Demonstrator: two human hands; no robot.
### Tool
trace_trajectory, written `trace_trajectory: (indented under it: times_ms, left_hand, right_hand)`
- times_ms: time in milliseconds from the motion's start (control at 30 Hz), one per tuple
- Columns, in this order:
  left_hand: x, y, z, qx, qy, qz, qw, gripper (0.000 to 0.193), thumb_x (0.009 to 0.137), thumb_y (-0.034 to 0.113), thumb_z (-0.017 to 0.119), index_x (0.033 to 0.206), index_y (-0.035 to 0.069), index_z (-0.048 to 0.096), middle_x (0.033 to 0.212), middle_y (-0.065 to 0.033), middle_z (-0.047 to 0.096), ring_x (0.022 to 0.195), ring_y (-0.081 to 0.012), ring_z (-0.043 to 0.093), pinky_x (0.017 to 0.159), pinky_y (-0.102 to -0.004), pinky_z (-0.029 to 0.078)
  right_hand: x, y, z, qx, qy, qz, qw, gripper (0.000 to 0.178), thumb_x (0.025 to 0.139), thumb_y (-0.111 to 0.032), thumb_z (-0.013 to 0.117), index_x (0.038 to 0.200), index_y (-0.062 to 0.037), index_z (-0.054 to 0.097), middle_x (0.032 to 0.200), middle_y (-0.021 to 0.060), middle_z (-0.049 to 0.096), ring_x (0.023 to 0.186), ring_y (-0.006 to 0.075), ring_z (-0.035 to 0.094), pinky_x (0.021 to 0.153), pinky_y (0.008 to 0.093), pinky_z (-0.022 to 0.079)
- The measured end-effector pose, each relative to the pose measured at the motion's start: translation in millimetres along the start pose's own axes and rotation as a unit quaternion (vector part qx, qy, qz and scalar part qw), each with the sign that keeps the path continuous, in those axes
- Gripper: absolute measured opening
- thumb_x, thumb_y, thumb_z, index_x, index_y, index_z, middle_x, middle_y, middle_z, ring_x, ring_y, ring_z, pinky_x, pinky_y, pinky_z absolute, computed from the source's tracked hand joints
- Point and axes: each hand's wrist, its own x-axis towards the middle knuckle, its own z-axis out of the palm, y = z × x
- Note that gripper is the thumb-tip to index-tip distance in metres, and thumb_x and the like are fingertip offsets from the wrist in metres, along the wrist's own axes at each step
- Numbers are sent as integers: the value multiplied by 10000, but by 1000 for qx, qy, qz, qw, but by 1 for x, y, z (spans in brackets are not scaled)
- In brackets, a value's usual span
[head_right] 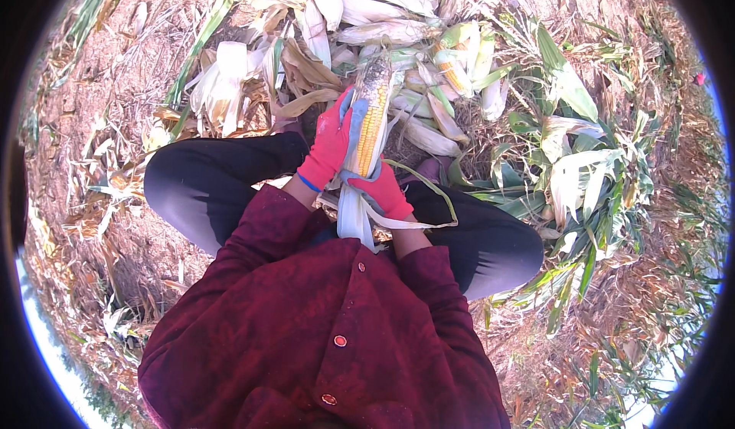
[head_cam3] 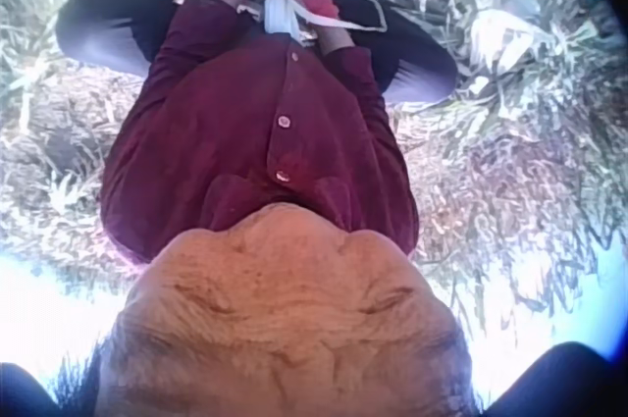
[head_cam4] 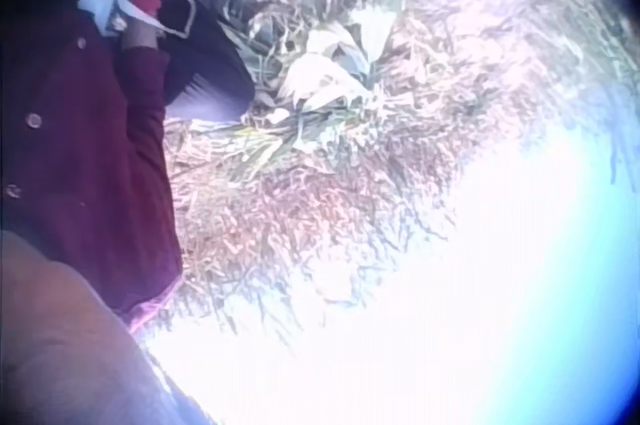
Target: The person sits on the ground and shucks corn cobs by hand, removing the husks and silk. The person handles multiple corn cobs one at a time, peeling back the husks and discarding them on the ground.
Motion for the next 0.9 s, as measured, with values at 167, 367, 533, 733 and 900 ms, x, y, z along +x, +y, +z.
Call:
trace_trajectory:
  times_ms: [167,367,533,733,900]
  left_hand:
    - [0,7,-7,34,14,30,999,328,886,113,511,1185,-13,555,1027,-232,631,938,-387,612,822,-408,482]
    - [0,9,-8,45,30,-12,998,283,875,111,512,1115,-22,584,976,-236,634,898,-392,614,793,-415,488]
    - [-8,-3,-1,-201,-12,-73,977,488,874,250,598,1272,-11,493,1202,-218,574,1099,-344,570,914,-384,458]
    - [-10,12,9,-12,-53,-54,997,750,798,268,720,1376,-41,355,1260,-216,541,1174,-245,533,987,-357,410]
    - [-8,15,5,-42,-49,-22,998,591,861,203,636,1354,-23,402,1244,-217,556,1163,-290,545,971,-353,419]
  right_hand:
    - [-4,2,4,28,-8,-16,999,506,750,-116,733,1193,-18,510,1055,48,621,920,126,596,808,294,491]
    - [-7,-3,4,22,-17,22,999,467,753,-107,719,1169,-14,527,1014,46,635,895,123,607,788,290,498]
    - [-2,8,1,4,33,-1,999,500,758,-83,707,1205,-21,492,1068,62,616,944,140,599,821,304,492]
    - [-2,10,0,25,35,-38,998,517,747,-68,720,1205,-26,482,1089,70,601,960,150,597,836,309,487]
    - [-1,10,-4,-5,37,-36,999,432,752,-65,723,1129,-14,517,989,62,631,870,147,622,777,295,504]
